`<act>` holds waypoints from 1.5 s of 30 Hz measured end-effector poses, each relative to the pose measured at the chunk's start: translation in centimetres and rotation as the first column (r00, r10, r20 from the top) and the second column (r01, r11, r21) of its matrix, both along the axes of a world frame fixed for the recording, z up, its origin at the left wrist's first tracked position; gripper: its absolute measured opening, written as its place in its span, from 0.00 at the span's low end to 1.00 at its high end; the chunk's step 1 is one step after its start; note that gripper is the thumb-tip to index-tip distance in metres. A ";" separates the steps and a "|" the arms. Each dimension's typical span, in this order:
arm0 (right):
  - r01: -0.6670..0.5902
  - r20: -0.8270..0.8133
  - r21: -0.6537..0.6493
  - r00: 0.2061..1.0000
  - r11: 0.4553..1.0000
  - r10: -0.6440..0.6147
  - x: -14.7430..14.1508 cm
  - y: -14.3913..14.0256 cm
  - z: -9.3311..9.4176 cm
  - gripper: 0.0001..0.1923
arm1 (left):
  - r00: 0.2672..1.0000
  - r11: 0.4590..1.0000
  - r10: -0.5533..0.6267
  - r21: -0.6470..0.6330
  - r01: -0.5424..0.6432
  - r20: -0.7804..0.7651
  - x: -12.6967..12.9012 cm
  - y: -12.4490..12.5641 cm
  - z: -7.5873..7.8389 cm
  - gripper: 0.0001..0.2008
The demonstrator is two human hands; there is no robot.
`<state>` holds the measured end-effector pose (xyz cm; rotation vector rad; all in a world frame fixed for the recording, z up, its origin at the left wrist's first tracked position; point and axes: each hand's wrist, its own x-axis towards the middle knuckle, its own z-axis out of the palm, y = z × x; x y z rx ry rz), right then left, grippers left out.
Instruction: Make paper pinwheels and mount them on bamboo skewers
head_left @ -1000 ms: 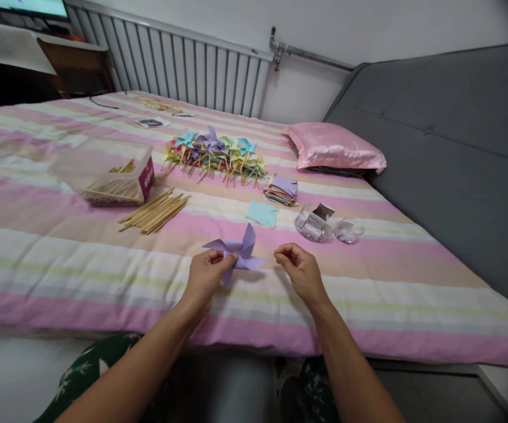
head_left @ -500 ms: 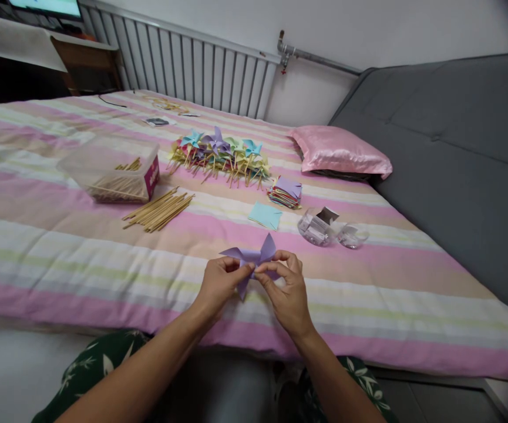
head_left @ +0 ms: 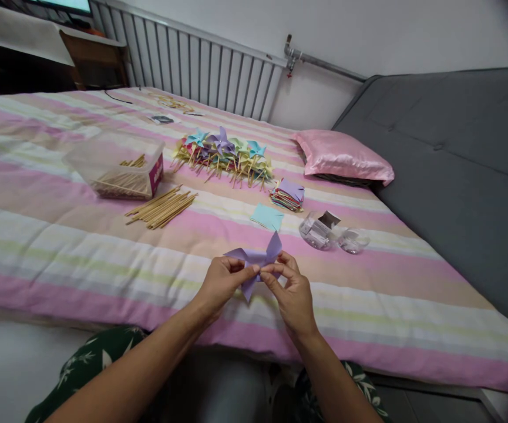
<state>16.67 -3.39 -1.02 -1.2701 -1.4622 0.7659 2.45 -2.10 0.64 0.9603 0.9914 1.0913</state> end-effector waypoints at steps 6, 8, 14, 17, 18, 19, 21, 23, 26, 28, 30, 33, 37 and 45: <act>-0.012 -0.007 -0.011 1.000 1.000 0.012 0.3 0.2 -0.2 0.06 | 1.000 0.999 -0.019 0.025 0.019 0.010 -0.3 0.1 -0.1 0.09; -0.009 0.005 0.001 1.000 1.000 0.009 0.4 0.2 -0.2 0.05 | 0.999 0.999 -0.039 0.032 0.038 0.018 -0.3 0.1 -0.1 0.09; 0.045 0.076 0.086 0.996 0.995 -0.051 0.4 0.0 0.3 0.04 | 0.999 0.998 -0.052 0.035 0.051 0.005 -0.4 0.1 -0.1 0.10; 0.066 0.123 0.133 0.989 0.989 -0.083 0.3 -0.2 0.6 0.04 | 0.999 0.998 -0.041 0.037 0.042 -0.013 -0.4 0.1 -0.2 0.11; 0.068 0.135 0.141 0.987 0.988 -0.088 0.2 -0.2 0.7 0.05 | 0.999 0.998 -0.043 0.042 0.044 -0.018 -0.4 0.2 -0.3 0.12; 0.068 0.143 0.146 0.986 0.987 -0.089 0.2 -0.3 0.7 0.05 | 0.999 0.998 -0.047 0.050 0.048 -0.023 -0.4 0.2 -0.4 0.12; 0.060 0.151 0.142 0.985 0.988 -0.082 0.2 -0.3 0.8 0.05 | 0.998 0.996 -0.049 0.072 0.052 -0.038 -0.4 0.3 -0.6 0.13; 0.055 0.146 0.131 0.987 0.990 -0.074 0.1 -0.4 0.9 0.06 | 0.997 0.994 -0.034 0.100 0.040 -0.069 -0.4 0.3 -0.6 0.13; 0.057 0.116 0.114 0.991 0.992 -0.070 -0.1 -0.5 1.0 0.06 | 0.992 0.990 0.003 0.142 0.015 -0.127 -0.2 0.2 -0.5 0.13; 0.056 0.086 0.110 0.994 0.992 -0.065 -0.2 -0.5 1.0 0.06 | 0.987 0.987 0.024 0.163 0.002 -0.157 -0.1 0.1 -0.5 0.13; 0.044 0.060 0.107 0.997 0.993 -0.050 -0.3 -0.5 1.0 0.06 | 0.982 0.985 0.046 0.171 -0.014 -0.183 0.1 0.0 -0.6 0.14; 0.037 0.023 0.096 0.999 0.995 -0.039 -0.4 -0.5 0.8 0.06 | 0.974 0.986 0.064 0.167 -0.027 -0.218 0.2 0.0 -0.9 0.16; 0.087 -0.087 0.090 0.993 0.992 -0.079 -0.6 -0.4 0.4 0.10 | 0.974 0.986 0.064 0.163 -0.029 -0.217 0.2 0.0 -1.1 0.18; -0.037 -0.105 -0.003 0.994 0.999 0.036 -0.5 -0.2 0.4 0.14 | 0.983 0.985 0.065 0.171 -0.035 -0.173 0.2 0.1 -1.2 0.16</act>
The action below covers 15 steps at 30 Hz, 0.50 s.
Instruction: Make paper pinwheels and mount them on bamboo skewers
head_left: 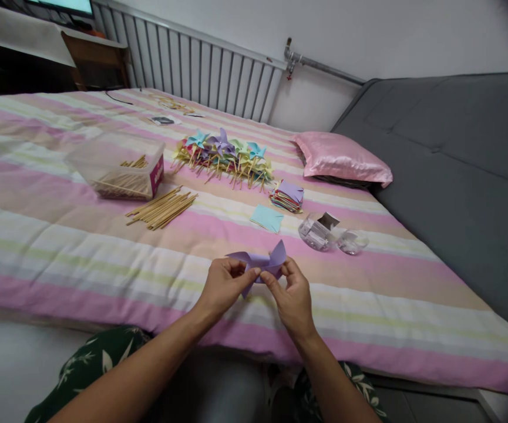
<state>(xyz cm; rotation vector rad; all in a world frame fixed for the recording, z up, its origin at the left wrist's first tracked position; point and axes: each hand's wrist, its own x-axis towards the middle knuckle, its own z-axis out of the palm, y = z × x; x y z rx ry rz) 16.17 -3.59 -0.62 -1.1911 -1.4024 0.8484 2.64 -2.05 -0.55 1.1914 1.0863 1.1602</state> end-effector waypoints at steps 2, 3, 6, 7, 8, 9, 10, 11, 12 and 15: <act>0.009 0.123 0.007 0.992 1.000 -0.010 0.3 0.1 0.0 0.10 | 1.000 1.000 0.000 -0.008 0.000 0.029 0.0 0.1 0.0 0.15; 0.013 0.165 0.009 0.986 1.000 -0.014 0.4 0.1 0.0 0.10 | 0.999 1.000 -0.002 -0.014 0.003 0.046 0.0 0.1 -0.1 0.14; 0.007 0.190 0.016 0.982 1.000 -0.010 0.6 0.2 0.0 0.11 | 0.994 0.999 -0.017 -0.032 0.020 0.112 0.0 0.1 -0.1 0.12; 0.006 0.188 0.019 0.982 1.000 -0.009 0.7 0.2 -0.1 0.11 | 0.990 0.999 -0.016 -0.038 0.022 0.137 0.0 0.1 0.0 0.11; 0.006 0.187 0.022 0.982 1.000 -0.010 0.7 0.2 -0.1 0.11 | 0.987 0.999 -0.014 -0.045 0.021 0.160 0.0 0.1 0.0 0.11; 0.008 0.186 0.024 0.983 1.000 -0.012 0.7 0.2 -0.1 0.11 | 0.984 0.998 -0.011 -0.053 0.021 0.179 0.0 0.1 0.0 0.11; 0.011 0.185 0.024 0.983 1.000 -0.015 0.7 0.2 0.0 0.11 | 0.981 0.998 -0.008 -0.061 0.020 0.193 0.0 0.1 0.1 0.11; 0.015 0.186 0.024 0.982 1.000 -0.019 0.6 0.2 0.0 0.11 | 0.980 0.997 -0.005 -0.069 0.020 0.201 0.0 0.1 0.1 0.11; 0.020 0.189 0.021 0.982 1.000 -0.024 0.6 0.2 0.0 0.11 | 0.978 0.997 -0.004 -0.076 0.020 0.207 0.0 0.1 0.2 0.11; 0.021 0.189 0.008 0.982 1.000 -0.022 0.7 0.2 0.0 0.11 | 0.976 0.995 -0.001 -0.093 0.022 0.218 0.1 0.0 0.4 0.10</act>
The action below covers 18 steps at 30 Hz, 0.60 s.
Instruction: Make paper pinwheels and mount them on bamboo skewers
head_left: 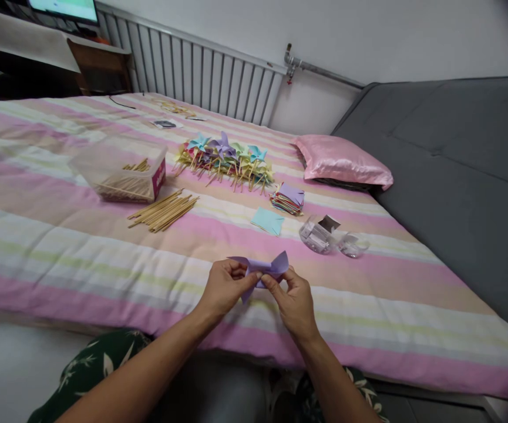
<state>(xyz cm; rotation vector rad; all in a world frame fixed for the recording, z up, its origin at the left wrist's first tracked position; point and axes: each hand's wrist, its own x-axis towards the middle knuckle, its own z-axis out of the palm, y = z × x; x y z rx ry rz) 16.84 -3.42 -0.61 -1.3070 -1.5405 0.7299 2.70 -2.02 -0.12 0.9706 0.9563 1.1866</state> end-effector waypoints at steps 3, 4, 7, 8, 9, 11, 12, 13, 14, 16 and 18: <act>-0.017 -0.023 -0.011 1.000 1.000 0.017 0.0 0.0 0.0 0.11 | 1.000 1.000 -0.004 -0.003 0.003 -0.017 0.0 -0.1 0.2 0.09; -0.024 -0.032 -0.017 0.999 1.000 0.023 0.1 0.0 -0.1 0.11 | 1.000 1.000 -0.005 -0.001 0.005 -0.027 -0.1 -0.1 0.2 0.09; -0.041 -0.053 -0.043 0.998 0.998 0.039 0.1 0.1 -0.2 0.11 | 0.998 0.999 -0.025 0.033 0.027 -0.055 -0.2 -0.1 0.1 0.09; -0.045 -0.056 -0.051 0.998 0.998 0.043 0.1 0.1 -0.3 0.11 | 0.997 0.998 -0.032 0.054 0.036 -0.066 -0.2 -0.1 0.1 0.08; -0.048 -0.058 -0.057 0.997 0.997 0.044 0.2 0.1 -0.3 0.11 | 0.996 0.996 -0.038 0.074 0.044 -0.078 -0.2 -0.1 0.0 0.09; -0.047 -0.062 -0.065 0.997 0.997 0.043 0.2 0.1 -0.4 0.12 | 0.994 0.994 -0.039 0.100 0.049 -0.104 -0.3 0.0 -0.2 0.09; -0.047 -0.064 -0.068 0.997 0.997 0.043 0.2 0.1 -0.5 0.12 | 0.992 0.993 -0.036 0.104 0.048 -0.119 -0.3 0.0 -0.3 0.09; -0.048 -0.068 -0.072 0.997 0.996 0.043 0.2 0.1 -0.5 0.12 | 0.990 0.993 -0.035 0.104 0.049 -0.133 -0.3 0.0 -0.3 0.10; -0.050 -0.073 -0.075 0.996 0.996 0.045 0.2 0.1 -0.5 0.12 | 0.988 0.993 -0.036 0.106 0.052 -0.149 -0.3 -0.1 -0.3 0.10; -0.058 -0.086 -0.085 0.995 0.995 0.050 0.2 0.1 -0.5 0.12 | 0.984 0.991 -0.041 0.118 0.062 -0.176 -0.4 -0.1 -0.3 0.10; -0.060 -0.096 -0.096 0.994 0.994 0.051 0.2 0.0 -0.5 0.12 | 0.981 0.989 -0.048 0.130 0.074 -0.190 -0.5 -0.2 -0.2 0.10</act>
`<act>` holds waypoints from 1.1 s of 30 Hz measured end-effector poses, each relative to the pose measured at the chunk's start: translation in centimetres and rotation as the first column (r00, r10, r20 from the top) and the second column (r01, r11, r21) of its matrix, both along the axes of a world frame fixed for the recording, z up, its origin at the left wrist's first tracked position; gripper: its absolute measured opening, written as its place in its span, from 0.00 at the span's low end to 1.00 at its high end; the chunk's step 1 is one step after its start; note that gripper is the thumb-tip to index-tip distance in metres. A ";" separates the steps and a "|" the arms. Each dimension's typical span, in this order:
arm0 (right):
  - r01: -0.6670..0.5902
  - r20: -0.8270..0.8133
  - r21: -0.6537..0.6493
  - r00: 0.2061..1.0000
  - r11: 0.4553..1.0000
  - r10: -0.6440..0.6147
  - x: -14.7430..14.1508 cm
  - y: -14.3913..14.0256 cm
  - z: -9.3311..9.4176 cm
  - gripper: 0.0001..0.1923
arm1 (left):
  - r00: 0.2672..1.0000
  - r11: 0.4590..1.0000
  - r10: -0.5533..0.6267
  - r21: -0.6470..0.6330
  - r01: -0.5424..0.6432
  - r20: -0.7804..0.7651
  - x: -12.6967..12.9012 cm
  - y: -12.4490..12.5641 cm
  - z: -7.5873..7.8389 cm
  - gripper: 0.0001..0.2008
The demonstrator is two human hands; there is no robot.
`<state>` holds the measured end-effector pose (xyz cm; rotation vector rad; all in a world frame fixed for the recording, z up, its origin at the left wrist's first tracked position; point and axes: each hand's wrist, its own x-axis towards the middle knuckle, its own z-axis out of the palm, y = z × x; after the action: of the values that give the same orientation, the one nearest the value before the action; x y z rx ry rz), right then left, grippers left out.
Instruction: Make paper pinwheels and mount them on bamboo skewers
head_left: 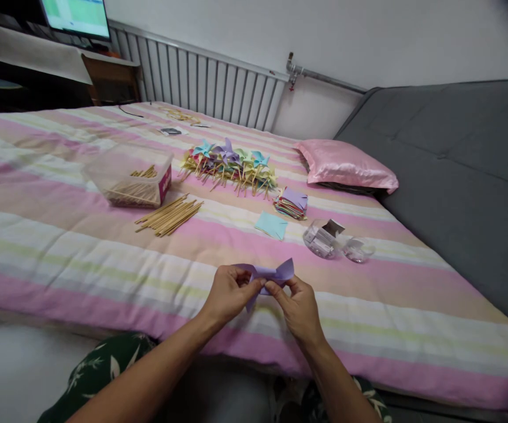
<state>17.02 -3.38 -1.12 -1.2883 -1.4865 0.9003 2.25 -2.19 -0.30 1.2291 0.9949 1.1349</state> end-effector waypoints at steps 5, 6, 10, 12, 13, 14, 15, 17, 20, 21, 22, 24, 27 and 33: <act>-0.002 -0.014 -0.011 1.000 1.000 0.002 0.1 0.0 -0.1 0.12 | 1.000 1.000 -0.008 0.003 0.008 -0.020 -0.1 0.0 0.2 0.12; -0.007 -0.021 -0.013 1.000 1.000 0.007 0.1 0.0 -0.2 0.12 | 1.000 1.000 -0.010 0.006 0.010 -0.019 -0.1 0.1 0.2 0.12; -0.019 -0.038 -0.006 0.999 1.000 0.019 0.2 0.0 -0.2 0.13 | 1.000 1.000 -0.022 0.003 0.022 -0.018 -0.1 0.1 0.1 0.11; -0.022 -0.042 0.002 0.999 1.000 0.022 0.1 0.1 -0.2 0.12 | 1.000 1.000 -0.021 0.003 0.021 -0.014 -0.1 0.0 0.1 0.11; -0.022 -0.045 0.003 0.999 1.000 0.022 0.1 0.1 -0.1 0.12 | 1.000 1.000 -0.021 0.005 0.021 -0.008 0.0 0.0 0.1 0.10; -0.022 -0.049 0.003 0.999 1.000 0.023 0.1 0.1 -0.1 0.12 | 1.000 1.000 -0.022 0.007 0.022 -0.002 0.0 0.0 0.1 0.10; -0.023 -0.052 0.004 0.998 1.000 0.023 0.1 0.1 -0.1 0.12 | 1.000 1.000 -0.022 0.009 0.022 0.004 0.0 0.0 0.1 0.10; -0.024 -0.056 0.007 0.998 1.000 0.024 0.1 0.1 0.0 0.12 | 1.000 1.000 -0.017 0.016 0.017 0.004 0.1 0.0 0.0 0.11; -0.022 -0.058 0.015 0.998 1.000 0.023 0.1 0.1 0.0 0.12 | 1.000 1.000 -0.010 0.022 0.010 -0.020 0.0 0.0 0.0 0.11; -0.021 -0.058 0.014 0.998 1.000 0.022 0.1 0.1 0.1 0.12 | 1.000 1.000 -0.011 0.021 0.011 -0.026 0.0 0.0 0.0 0.12; -0.020 -0.058 0.012 0.998 1.000 0.020 0.1 0.1 0.1 0.11 | 1.000 1.000 -0.014 0.018 0.015 -0.027 0.0 0.1 0.0 0.12; -0.020 -0.059 0.005 0.998 1.000 0.020 0.1 0.1 0.2 0.11 | 1.000 1.000 -0.025 0.011 0.025 -0.018 0.0 0.1 -0.1 0.12; -0.022 -0.067 0.003 0.997 1.000 0.022 0.2 0.2 0.2 0.11 | 0.999 0.999 -0.033 -0.004 0.033 0.013 0.0 0.1 -0.1 0.11; -0.008 -0.079 0.020 0.997 1.000 0.009 0.4 0.4 0.0 0.11 | 0.995 0.998 -0.051 -0.026 0.054 0.091 0.2 0.2 0.4 0.12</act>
<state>17.43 -2.98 -1.13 -1.2192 -1.4363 0.9302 2.40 -2.02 0.07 1.1653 0.9029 1.1217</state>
